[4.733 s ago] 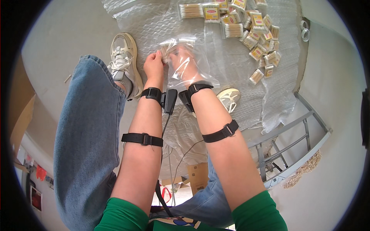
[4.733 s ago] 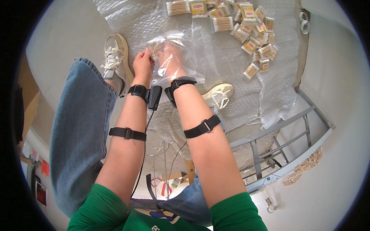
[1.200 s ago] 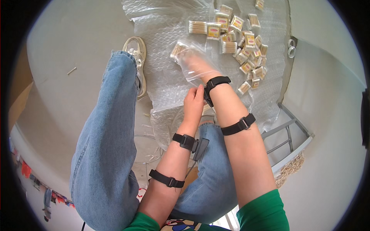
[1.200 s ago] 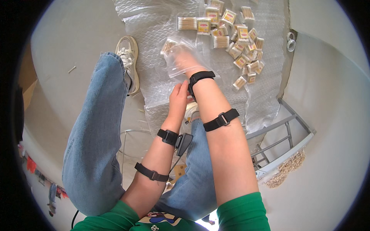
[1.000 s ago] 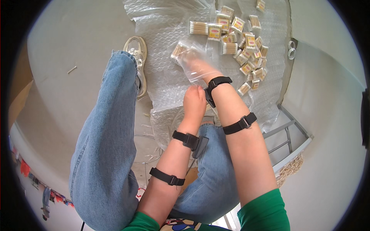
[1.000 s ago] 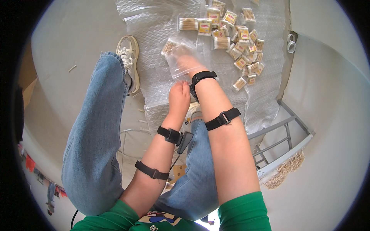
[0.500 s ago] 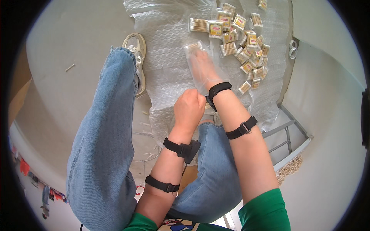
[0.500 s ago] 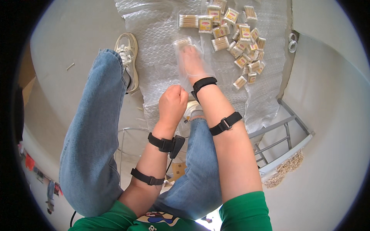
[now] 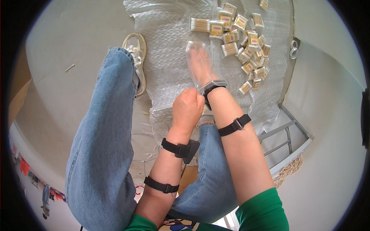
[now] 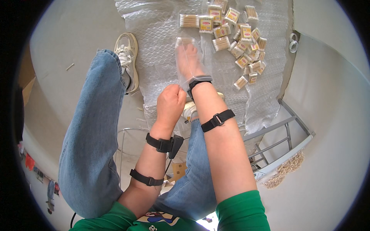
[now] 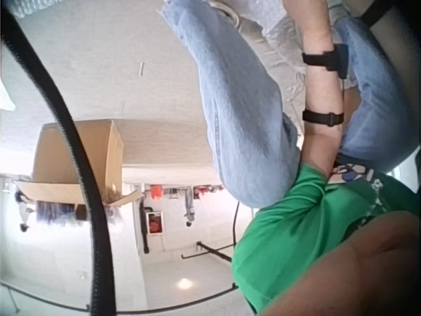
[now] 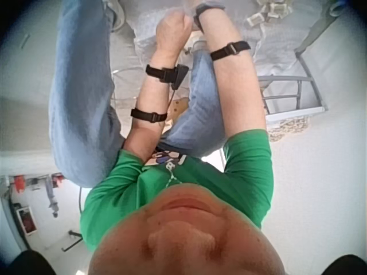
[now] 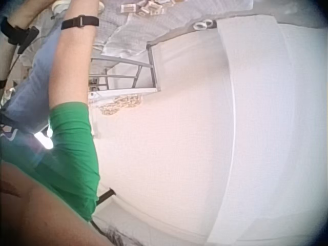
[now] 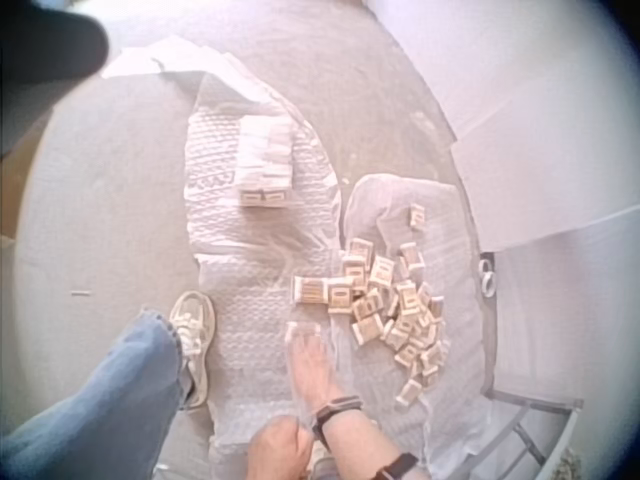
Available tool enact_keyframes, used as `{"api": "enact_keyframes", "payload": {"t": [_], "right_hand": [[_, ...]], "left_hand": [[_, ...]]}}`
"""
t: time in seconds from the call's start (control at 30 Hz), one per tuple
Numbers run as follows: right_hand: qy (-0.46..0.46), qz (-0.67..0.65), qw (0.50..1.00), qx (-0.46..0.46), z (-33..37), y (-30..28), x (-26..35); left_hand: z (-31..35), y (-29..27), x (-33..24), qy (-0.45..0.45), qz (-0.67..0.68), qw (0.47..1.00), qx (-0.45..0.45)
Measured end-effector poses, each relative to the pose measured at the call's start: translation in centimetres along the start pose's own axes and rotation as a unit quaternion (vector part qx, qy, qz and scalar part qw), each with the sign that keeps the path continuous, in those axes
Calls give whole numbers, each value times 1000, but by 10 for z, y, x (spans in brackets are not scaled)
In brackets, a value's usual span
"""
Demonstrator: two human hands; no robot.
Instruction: Bagging multiple small rectangular packs of cotton swabs into a clear plastic bag.
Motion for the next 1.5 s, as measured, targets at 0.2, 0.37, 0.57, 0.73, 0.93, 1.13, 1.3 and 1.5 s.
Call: {"api": "enact_keyframes", "payload": {"t": [0.2,0.37,0.57,0.73,0.93,1.13,1.3,1.5], "right_hand": [[166,-80,982,-48,-14,2,-9],[201,-43,979,-10,-25,10,-13],[178,-27,981,-71,-22,12,-6],[140,-49,987,-60,-19,11,-11],[148,-84,983,-74,-16,8,-18],[130,-38,989,-51,-17,8,-14],[124,-35,991,-24,-19,10,-21],[85,-194,967,-138,11,-16,-25]], "left_hand": [[-3,3,-1,-14,26,1000,-4],[-9,2,5,-17,16,1000,8],[-14,-1,6,-15,10,1000,-1],[-9,1,2,19,19,999,18],[-5,-2,-1,40,-9,994,104],[-4,1,6,-2,3,993,120],[-5,2,11,-25,15,996,80],[-10,-4,2,-51,-1,997,58]]}}
Point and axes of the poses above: each hand's wrist, its own z-axis away from the middle knuckle, its own y-axis out of the palm, x = y × z, the point moved 4 cm from there along -z, towards the middle knuckle, and after that the axes turned 13 degrees about z, right-handed, at the moved point
